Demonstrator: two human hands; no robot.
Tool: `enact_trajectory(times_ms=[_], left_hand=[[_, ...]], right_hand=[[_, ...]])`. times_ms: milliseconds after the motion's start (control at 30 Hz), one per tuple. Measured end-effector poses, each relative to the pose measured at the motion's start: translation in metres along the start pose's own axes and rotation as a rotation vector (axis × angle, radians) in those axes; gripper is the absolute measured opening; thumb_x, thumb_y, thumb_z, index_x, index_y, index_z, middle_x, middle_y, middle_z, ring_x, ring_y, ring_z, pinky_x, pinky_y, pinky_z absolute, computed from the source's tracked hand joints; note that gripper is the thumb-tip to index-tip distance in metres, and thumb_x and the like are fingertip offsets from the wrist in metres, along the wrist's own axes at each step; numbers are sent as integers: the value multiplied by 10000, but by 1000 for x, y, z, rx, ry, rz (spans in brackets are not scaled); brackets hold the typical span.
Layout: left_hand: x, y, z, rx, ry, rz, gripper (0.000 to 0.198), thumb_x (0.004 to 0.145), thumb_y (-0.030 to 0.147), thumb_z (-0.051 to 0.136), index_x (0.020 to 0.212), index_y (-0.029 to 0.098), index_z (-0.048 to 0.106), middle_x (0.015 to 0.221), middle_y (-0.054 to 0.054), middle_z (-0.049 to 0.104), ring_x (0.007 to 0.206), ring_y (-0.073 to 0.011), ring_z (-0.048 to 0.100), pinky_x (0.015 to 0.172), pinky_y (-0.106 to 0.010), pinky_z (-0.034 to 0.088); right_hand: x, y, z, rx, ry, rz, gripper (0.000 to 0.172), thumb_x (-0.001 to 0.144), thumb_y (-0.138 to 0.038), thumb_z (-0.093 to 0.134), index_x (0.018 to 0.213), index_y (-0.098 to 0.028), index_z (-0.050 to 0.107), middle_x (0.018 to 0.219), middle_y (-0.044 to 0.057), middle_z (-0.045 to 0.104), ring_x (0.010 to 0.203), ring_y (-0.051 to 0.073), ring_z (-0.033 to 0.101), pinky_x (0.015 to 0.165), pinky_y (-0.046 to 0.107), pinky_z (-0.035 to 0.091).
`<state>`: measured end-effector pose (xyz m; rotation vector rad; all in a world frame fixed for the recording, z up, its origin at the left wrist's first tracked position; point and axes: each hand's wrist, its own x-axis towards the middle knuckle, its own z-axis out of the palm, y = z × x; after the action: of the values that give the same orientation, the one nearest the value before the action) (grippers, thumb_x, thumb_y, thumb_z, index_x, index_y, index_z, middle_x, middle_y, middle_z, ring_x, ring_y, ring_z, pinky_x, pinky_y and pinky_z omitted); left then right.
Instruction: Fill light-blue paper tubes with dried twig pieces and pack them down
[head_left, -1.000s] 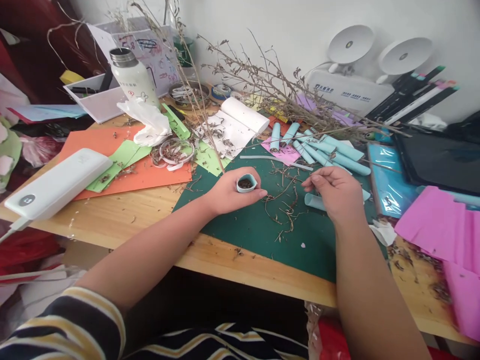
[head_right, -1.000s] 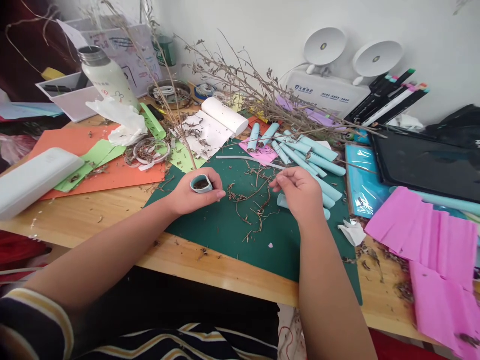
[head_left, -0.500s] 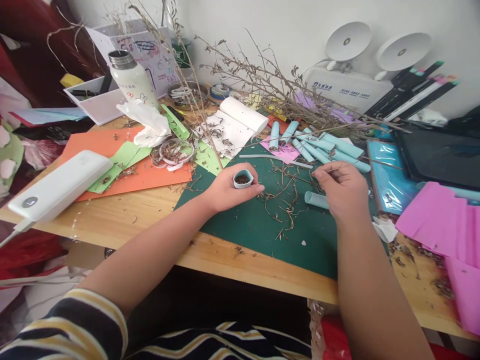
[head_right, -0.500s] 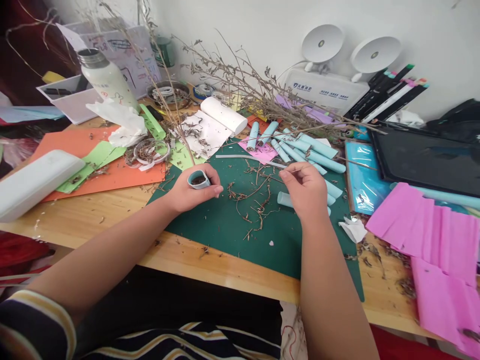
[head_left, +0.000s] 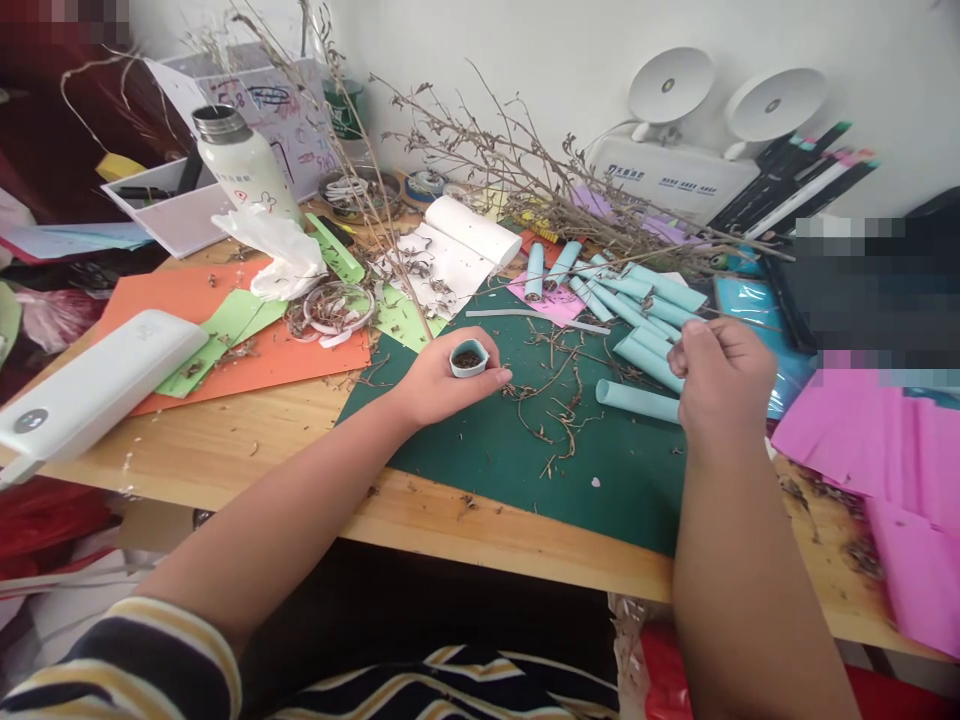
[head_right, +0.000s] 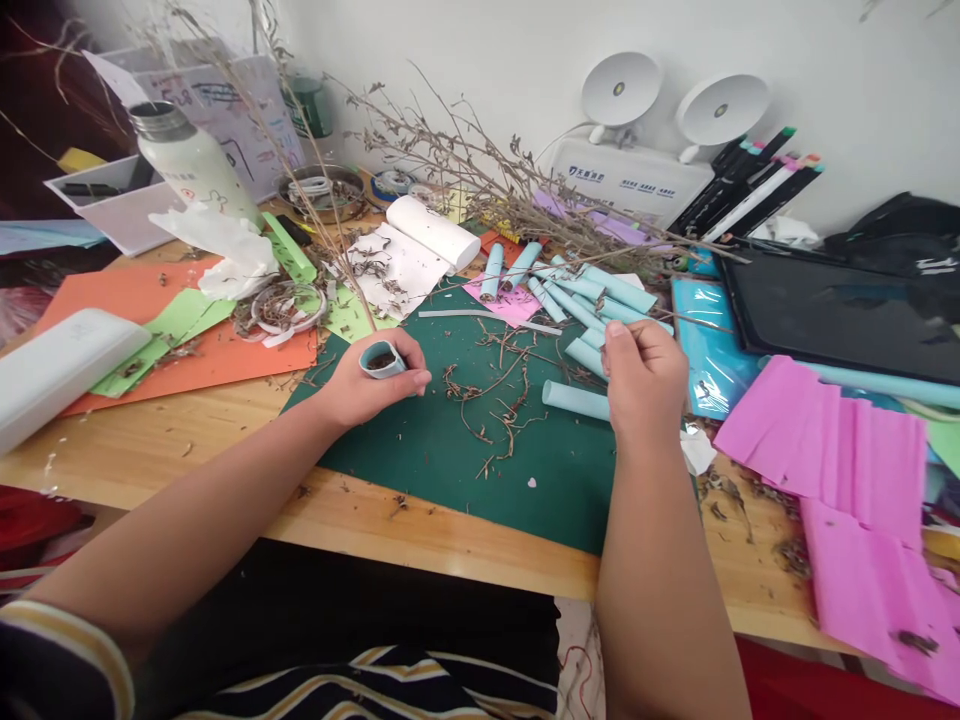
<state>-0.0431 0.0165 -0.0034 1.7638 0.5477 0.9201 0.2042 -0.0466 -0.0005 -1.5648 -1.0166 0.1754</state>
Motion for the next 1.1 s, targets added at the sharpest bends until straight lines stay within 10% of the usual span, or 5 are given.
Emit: enact_trajectory(times_ms=[500,1100], left_hand=[[0,-1,0,16,-3,34,154,663,242,599,637,139,487,588,10,518,533,-80,461,493,-208,376],[-1,1,1,24,-6,18,165,667,261,596,644,141,484,600,8,518,539,-83,466,499,-207,382]], right_hand=[[-10,-12,10,68,-304,99,104,723,-285,511,704,-187,484,755,28,624,579,117,590,502,231,389],[-9,-3,10,-15,-226,24,191,622,-312,616,580,-192,473,490,-44,440,449,88,384,457,249,303]])
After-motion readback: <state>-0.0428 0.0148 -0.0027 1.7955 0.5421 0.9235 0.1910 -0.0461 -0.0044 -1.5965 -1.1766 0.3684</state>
